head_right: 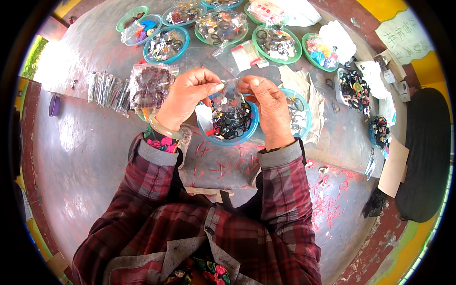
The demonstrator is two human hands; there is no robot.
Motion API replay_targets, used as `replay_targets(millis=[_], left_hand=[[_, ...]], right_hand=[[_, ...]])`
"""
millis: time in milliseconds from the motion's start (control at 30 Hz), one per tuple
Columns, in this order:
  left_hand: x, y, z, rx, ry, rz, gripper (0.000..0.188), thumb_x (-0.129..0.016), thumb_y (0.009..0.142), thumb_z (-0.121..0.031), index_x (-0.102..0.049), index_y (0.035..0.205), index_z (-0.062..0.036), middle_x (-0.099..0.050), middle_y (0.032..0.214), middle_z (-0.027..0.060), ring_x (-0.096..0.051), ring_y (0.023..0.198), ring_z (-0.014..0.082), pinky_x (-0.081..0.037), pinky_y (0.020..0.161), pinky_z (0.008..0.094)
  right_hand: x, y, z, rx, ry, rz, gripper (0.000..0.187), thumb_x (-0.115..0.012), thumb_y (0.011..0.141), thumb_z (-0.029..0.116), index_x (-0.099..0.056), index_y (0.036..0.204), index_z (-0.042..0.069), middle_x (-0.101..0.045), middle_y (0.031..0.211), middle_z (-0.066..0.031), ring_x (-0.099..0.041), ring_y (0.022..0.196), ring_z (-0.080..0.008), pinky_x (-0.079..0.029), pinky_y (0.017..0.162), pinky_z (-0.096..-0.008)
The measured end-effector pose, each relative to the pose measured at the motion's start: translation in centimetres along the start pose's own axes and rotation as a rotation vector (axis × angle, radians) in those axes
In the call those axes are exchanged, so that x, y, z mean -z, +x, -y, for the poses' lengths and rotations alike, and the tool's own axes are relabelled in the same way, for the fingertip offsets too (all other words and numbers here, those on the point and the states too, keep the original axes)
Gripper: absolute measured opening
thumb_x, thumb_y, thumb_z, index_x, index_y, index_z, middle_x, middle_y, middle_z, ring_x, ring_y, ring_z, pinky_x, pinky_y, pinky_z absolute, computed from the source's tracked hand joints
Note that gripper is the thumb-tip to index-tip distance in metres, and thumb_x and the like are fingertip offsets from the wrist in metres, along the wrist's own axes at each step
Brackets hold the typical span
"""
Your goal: The person sits at a table and repeatedly picks up small hair accessories from a blue bowl. They place each item into a small clear plastic bag, seal the bag, and set it aside. The process is repeated continuously throughout the clip.
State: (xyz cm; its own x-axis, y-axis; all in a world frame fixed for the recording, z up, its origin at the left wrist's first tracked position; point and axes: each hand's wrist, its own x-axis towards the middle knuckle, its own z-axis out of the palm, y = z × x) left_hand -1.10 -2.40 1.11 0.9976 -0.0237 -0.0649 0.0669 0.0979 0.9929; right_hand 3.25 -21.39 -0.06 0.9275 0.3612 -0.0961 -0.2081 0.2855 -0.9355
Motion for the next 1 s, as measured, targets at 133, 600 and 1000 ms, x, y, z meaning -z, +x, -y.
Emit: replay_targets(millis=[133,600,1000], left_hand=[[0.1,0.0,0.2,-0.019,0.049,0.038,0.011,-0.061,0.083,-0.013,-0.061,0.085,-0.0020,-0.056,0.075,-0.0008,-0.052,0.062,0.0052,-0.044,0.053,0.0197],[-0.4,0.5,1.1,-0.042,0.043,0.051,0.017,-0.057,0.086,-0.015,-0.059,0.094,0.0000,-0.058,0.082,0.0017,-0.055,0.066,0.0064,-0.049,0.054,0.0209],[-1.2,0.2,1.3,0.090,-0.277,0.015,0.020,-0.061,0.084,-0.014,-0.063,0.096,0.0021,-0.064,0.084,0.0061,-0.056,0.060,0.0071,-0.046,0.052,0.0193]], right_hand=[[-0.1,0.2,-0.3,-0.005,-0.006,0.017,0.024,-0.065,0.081,0.020,-0.062,0.098,0.003,-0.065,0.088,-0.0039,-0.059,0.082,-0.0104,-0.042,0.074,-0.0230],[-0.3,0.0,-0.5,0.197,-0.161,-0.072,0.008,-0.065,0.080,0.005,-0.063,0.086,0.001,-0.060,0.075,0.0004,-0.052,0.068,-0.0055,-0.042,0.063,-0.0183],[-0.7,0.0,-1.0,0.244,-0.246,0.027,0.009,-0.063,0.082,0.008,-0.059,0.089,0.003,-0.057,0.079,0.0044,-0.047,0.071,-0.0025,-0.038,0.064,-0.0164]])
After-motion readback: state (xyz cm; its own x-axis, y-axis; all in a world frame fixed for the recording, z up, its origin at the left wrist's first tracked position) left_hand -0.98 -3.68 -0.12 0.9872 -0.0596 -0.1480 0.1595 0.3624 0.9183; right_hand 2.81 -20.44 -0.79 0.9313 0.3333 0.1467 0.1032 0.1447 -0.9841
